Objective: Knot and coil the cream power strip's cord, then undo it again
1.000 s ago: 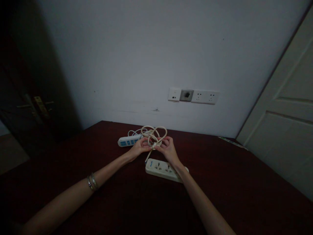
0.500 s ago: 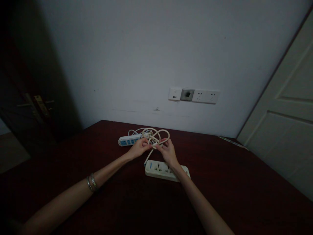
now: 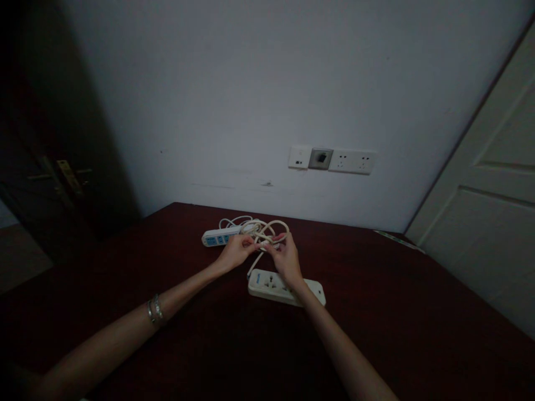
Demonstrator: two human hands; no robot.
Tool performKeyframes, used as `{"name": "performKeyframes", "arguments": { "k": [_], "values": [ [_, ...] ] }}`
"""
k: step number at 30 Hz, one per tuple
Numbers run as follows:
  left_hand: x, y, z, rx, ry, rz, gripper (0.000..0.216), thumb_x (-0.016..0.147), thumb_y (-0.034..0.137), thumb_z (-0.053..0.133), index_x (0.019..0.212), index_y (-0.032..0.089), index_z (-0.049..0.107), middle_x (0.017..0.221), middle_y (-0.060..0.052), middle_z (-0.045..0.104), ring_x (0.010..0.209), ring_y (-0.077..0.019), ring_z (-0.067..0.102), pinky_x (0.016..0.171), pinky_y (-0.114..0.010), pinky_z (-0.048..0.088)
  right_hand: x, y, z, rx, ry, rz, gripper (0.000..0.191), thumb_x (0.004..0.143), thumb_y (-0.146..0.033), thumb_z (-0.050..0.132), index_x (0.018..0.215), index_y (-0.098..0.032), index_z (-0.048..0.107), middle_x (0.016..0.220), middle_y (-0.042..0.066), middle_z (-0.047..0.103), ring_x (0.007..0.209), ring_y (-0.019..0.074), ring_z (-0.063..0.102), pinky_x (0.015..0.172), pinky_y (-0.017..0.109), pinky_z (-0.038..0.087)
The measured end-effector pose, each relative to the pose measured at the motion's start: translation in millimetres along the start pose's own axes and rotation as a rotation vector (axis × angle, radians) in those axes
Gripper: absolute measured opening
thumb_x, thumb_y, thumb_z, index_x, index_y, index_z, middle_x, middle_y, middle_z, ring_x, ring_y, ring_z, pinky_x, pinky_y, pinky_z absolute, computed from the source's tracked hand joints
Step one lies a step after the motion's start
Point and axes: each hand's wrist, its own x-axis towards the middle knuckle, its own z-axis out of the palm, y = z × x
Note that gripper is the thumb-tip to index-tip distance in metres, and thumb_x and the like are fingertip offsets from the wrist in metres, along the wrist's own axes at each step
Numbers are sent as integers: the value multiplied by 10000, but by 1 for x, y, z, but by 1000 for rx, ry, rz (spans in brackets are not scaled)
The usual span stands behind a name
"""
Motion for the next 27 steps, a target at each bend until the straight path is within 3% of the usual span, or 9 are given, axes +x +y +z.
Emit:
{"name": "performKeyframes", "arguments": {
  "k": [6,9,14,18,21,24,27],
  "values": [
    [-1,0,-2,-39,-115,44,243,702,360,643,652,146,540,606,-16,599,559,-145,542,509,-234,390,-3,-6,0,-262,69,-84,314,643,-325,689,803,-201,448,780,16,585,666,166,572,633,304,450],
    [1,-2,-4,26,-112,101,255,713,359,641,627,146,530,604,-11,590,578,-143,538,528,-233,390,-5,-13,2,-369,99,-141,287,647,-322,683,761,-195,453,752,11,580,657,165,543,641,302,424],
    [-3,-1,-8,139,-61,231,236,768,306,587,597,148,547,568,-1,553,548,-128,498,557,-243,386,-6,-17,7,-289,131,-132,325,599,-294,712,699,-206,416,686,-22,542,666,167,541,648,295,418],
    [-11,2,-5,182,-35,333,200,802,291,535,664,157,591,667,-42,606,623,-152,544,659,-280,430,-6,-16,9,-58,95,-78,351,586,-269,728,728,-212,412,759,0,563,745,179,577,708,314,450],
    [-11,0,3,-33,6,198,156,776,288,565,689,158,578,709,-50,628,676,-166,586,702,-307,464,-5,-20,7,34,34,-103,345,615,-269,718,770,-220,414,826,12,567,822,187,585,769,332,461],
    [-6,-3,12,-455,40,-31,166,685,252,655,694,147,527,769,-52,656,747,-178,630,736,-330,492,-3,-29,2,-179,-4,-232,258,668,-283,690,814,-216,488,881,36,543,870,198,552,819,351,443],
    [-3,-4,14,-673,42,-124,238,608,216,711,693,140,503,804,-51,662,809,-180,638,796,-337,481,-1,-35,-2,-405,21,-341,228,662,-276,700,815,-206,546,946,63,488,908,213,508,846,367,429]
  ]
}}
